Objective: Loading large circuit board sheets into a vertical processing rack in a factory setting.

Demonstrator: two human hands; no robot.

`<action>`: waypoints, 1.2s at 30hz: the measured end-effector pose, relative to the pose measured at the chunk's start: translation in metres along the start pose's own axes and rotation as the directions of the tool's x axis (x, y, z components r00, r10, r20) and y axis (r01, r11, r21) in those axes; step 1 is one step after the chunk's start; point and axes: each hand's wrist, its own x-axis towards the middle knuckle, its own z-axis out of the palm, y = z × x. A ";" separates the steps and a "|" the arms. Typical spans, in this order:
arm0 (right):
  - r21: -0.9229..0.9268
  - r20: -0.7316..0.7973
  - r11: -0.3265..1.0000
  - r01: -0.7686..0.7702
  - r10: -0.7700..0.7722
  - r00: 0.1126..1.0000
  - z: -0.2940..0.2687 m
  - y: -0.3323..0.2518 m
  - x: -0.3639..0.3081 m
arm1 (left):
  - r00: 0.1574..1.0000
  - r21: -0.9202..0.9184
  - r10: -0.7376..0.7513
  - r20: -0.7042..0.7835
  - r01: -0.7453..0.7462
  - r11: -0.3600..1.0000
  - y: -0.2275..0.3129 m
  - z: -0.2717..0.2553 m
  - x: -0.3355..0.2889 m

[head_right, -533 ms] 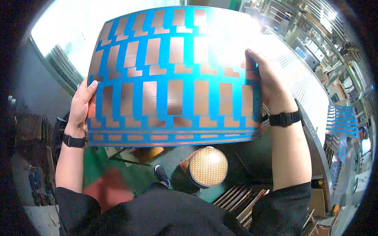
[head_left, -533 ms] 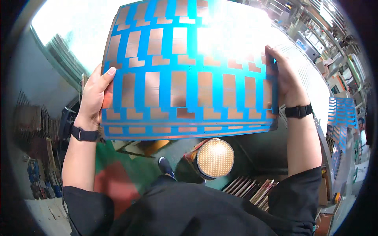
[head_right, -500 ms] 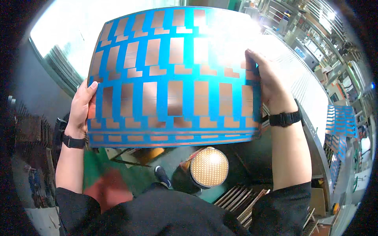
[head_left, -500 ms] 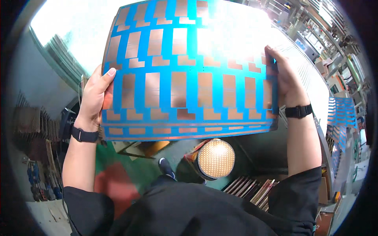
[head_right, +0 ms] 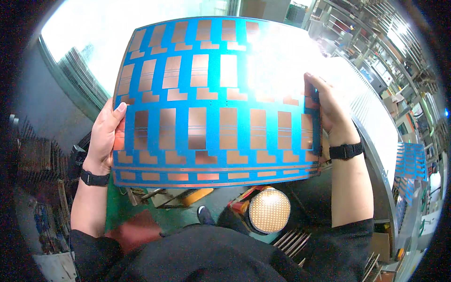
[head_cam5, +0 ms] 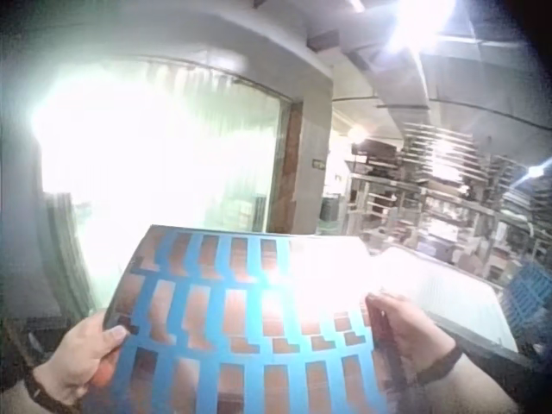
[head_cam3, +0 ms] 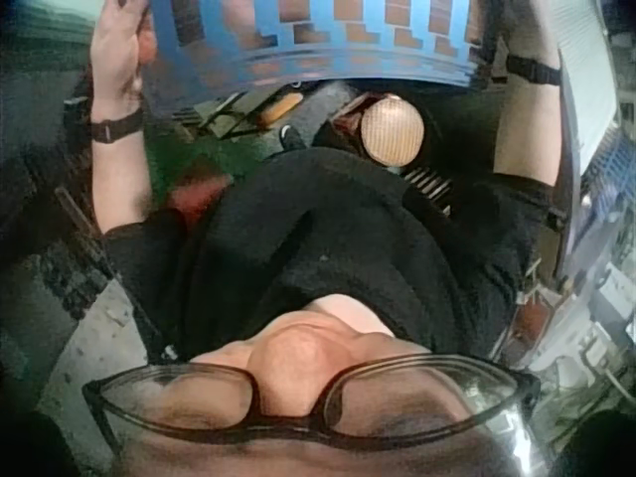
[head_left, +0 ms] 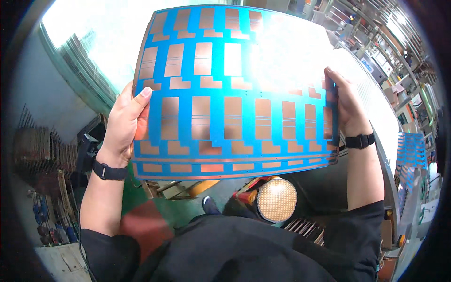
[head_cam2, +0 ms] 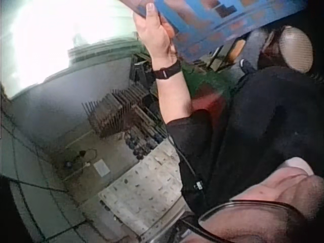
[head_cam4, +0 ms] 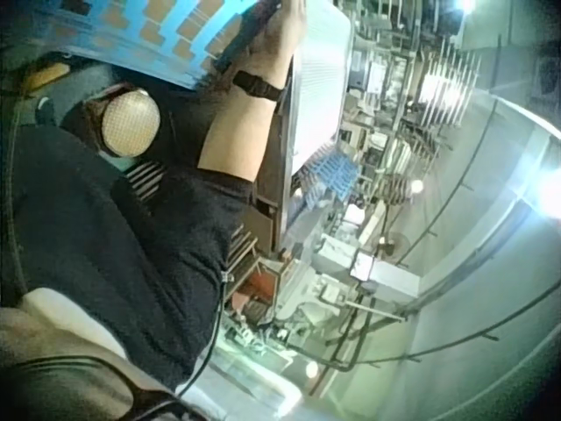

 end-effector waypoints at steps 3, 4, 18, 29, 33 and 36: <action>-0.001 0.043 1.000 -0.005 0.005 0.999 0.012 0.002 0.008 | 1.000 -0.019 -0.007 -0.010 0.007 1.000 0.002 -0.011 0.000; 0.014 0.086 1.000 -0.018 0.017 0.996 0.016 0.003 0.010 | 1.000 -0.035 -0.014 -0.012 0.013 0.999 0.002 -0.014 0.000; -0.037 0.183 0.999 -0.012 0.018 0.983 0.077 -0.001 0.067 | 0.986 -0.083 0.024 -0.164 -0.038 0.996 0.003 -0.039 0.021; 0.225 0.637 0.921 -0.318 0.108 0.764 0.094 0.047 0.217 | 0.937 0.483 0.297 -0.181 -0.178 0.857 -0.019 -0.037 0.039; 0.074 0.710 0.918 -0.391 0.227 0.667 0.108 0.040 0.237 | 0.816 0.979 0.545 0.193 -0.198 -0.050 0.002 -0.009 0.056; -0.229 0.661 0.964 -0.132 0.254 0.706 0.095 0.037 0.265 | 0.698 0.991 0.704 0.130 -0.115 -0.070 -0.013 -0.010 0.073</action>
